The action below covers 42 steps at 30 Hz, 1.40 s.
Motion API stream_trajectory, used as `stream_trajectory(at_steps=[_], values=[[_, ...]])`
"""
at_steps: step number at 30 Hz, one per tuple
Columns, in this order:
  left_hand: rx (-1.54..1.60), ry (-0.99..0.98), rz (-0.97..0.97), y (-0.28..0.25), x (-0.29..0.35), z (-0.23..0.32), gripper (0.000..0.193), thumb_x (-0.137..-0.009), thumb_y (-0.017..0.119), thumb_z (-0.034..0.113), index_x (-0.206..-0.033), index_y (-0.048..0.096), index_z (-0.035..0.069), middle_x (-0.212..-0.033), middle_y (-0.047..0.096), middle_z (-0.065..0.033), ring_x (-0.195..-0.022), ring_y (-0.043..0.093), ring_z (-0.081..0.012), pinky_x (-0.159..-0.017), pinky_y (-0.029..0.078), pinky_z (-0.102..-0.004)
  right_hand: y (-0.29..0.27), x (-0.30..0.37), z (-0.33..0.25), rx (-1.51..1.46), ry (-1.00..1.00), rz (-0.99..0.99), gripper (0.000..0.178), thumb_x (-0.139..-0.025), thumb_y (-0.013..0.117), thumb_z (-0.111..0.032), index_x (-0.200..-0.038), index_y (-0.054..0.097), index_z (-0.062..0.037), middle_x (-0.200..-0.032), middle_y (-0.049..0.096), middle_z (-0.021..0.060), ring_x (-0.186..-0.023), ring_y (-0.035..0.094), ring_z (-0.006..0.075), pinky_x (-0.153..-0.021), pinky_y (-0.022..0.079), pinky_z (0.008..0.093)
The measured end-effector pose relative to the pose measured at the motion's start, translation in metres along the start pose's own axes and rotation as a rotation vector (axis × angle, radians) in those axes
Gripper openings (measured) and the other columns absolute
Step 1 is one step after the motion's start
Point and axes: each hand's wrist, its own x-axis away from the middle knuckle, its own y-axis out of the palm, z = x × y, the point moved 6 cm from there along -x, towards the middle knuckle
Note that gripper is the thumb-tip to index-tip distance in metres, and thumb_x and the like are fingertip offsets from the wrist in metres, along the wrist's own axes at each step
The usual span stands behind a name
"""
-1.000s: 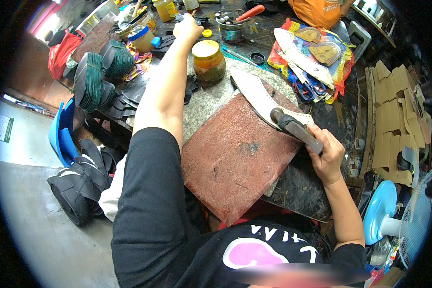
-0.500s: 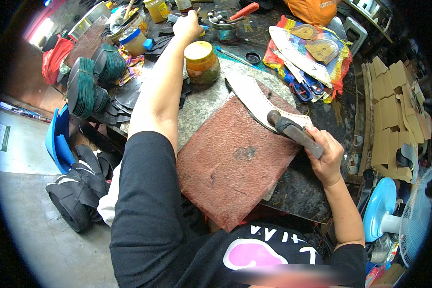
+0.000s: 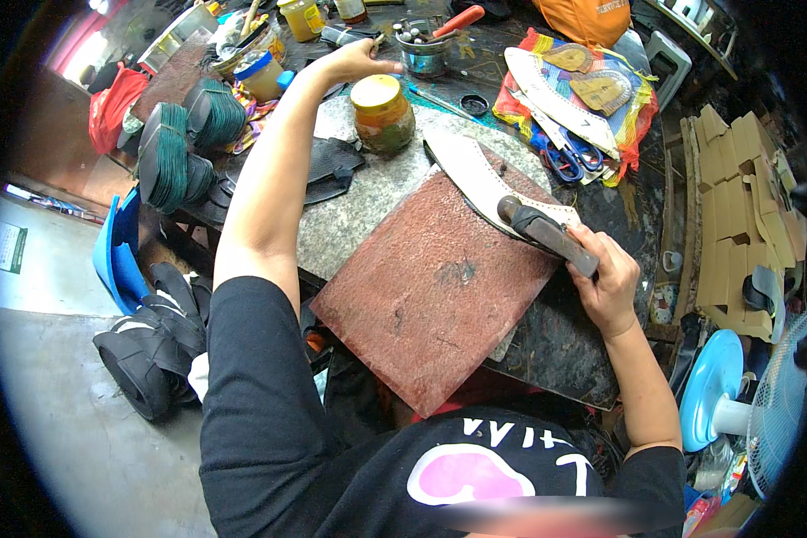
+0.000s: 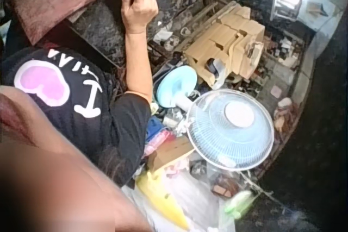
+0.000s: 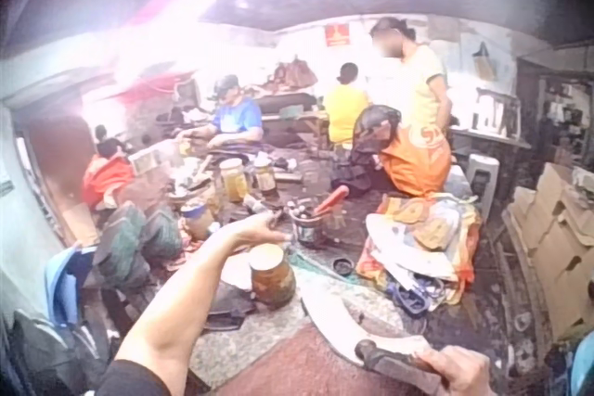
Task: The person aligns a curved shoe upper piece on a workbench, then uses a hammer to tap along the stitched edge to flatten and set the seam. The person repeatedly repositions the piece and continues hammering along different sections of the edge.
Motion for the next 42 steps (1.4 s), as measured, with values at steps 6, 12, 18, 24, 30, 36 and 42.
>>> stream_trajectory(at_steps=[6, 12, 18, 24, 30, 36, 42], values=[[0.351, 0.034, 0.201, -0.026, 0.02, -0.001, 0.034, -0.1, 0.054, 0.04, -0.11, 0.068, 0.011, -0.109, 0.064, -0.0015, -0.097, 0.055, -0.0137, -0.085, 0.045, -0.0356, 0.0, 0.0, 0.001, -0.015, 0.006, 0.006, 0.04, -0.095, 0.061, -0.034, -0.129, 0.063, -0.0134, -0.082, 0.063, 0.0111, -0.07, 0.062, 0.0314, -0.063, 0.049, 0.0405], [0.618, -0.001, 0.27, -0.021, 0.033, 0.007, 0.034, -0.09, 0.072, 0.033, -0.111, 0.077, 0.007, -0.097, 0.073, -0.006, -0.087, 0.065, -0.0156, -0.073, 0.05, -0.0331, 0.0, 0.001, 0.002, -0.007, 0.017, -0.004, 0.041, -0.093, 0.063, -0.033, -0.129, 0.063, -0.0132, -0.083, 0.063, 0.011, -0.071, 0.062, 0.0314, -0.064, 0.05, 0.0404], [0.492, 0.021, 0.266, -0.01, 0.026, 0.01, 0.043, -0.086, 0.078, 0.04, -0.107, 0.077, 0.003, -0.092, 0.074, -0.0032, -0.083, 0.066, -0.0139, -0.072, 0.051, -0.0318, 0.001, 0.001, 0.003, -0.005, 0.034, -0.011, 0.041, -0.093, 0.063, -0.034, -0.128, 0.064, -0.0129, -0.083, 0.063, 0.0106, -0.072, 0.063, 0.0312, -0.064, 0.05, 0.0404], [0.214, 0.029, 0.199, 0.015, 0.019, -0.007, 0.035, -0.083, 0.078, 0.04, -0.101, 0.08, 0.01, -0.085, 0.076, -0.0101, -0.076, 0.072, -0.0183, -0.075, 0.054, -0.0333, 0.0, 0.001, 0.004, -0.014, 0.025, -0.003, 0.042, -0.093, 0.064, -0.033, -0.129, 0.064, -0.013, -0.082, 0.061, 0.0107, -0.072, 0.062, 0.0316, -0.064, 0.05, 0.0407], [0.217, -0.022, 0.253, 0.013, 0.019, -0.015, 0.032, -0.088, 0.074, 0.038, -0.1, 0.079, 0.008, -0.082, 0.075, -0.0126, -0.075, 0.071, -0.0191, -0.073, 0.053, -0.0349, 0.001, 0.003, 0.005, -0.003, 0.028, -0.01, 0.042, -0.093, 0.064, -0.032, -0.13, 0.063, -0.0137, -0.082, 0.06, 0.0109, -0.072, 0.061, 0.0315, -0.064, 0.049, 0.0407], [0.324, 0.035, 0.289, 0.014, 0.031, -0.01, 0.032, -0.089, 0.072, 0.037, -0.099, 0.078, 0.006, -0.083, 0.075, -0.0125, -0.076, 0.071, -0.02, -0.074, 0.053, -0.0352, 0.001, 0.003, 0.005, 0.005, 0.028, -0.005, 0.043, -0.092, 0.065, -0.032, -0.13, 0.063, -0.0148, -0.081, 0.059, 0.0104, -0.072, 0.061, 0.0307, -0.065, 0.049, 0.0404], [0.5, -0.115, 0.276, 0.014, 0.035, -0.01, 0.026, -0.095, 0.071, 0.026, -0.106, 0.077, 0.004, -0.09, 0.072, 0.0, -0.079, 0.061, -0.0078, -0.074, 0.05, -0.0258, 0.0, 0.004, 0.004, 0.012, 0.035, 0.003, 0.041, -0.09, 0.069, -0.029, -0.13, 0.063, -0.0179, -0.081, 0.058, 0.01, -0.071, 0.061, 0.0309, -0.064, 0.049, 0.0403]])
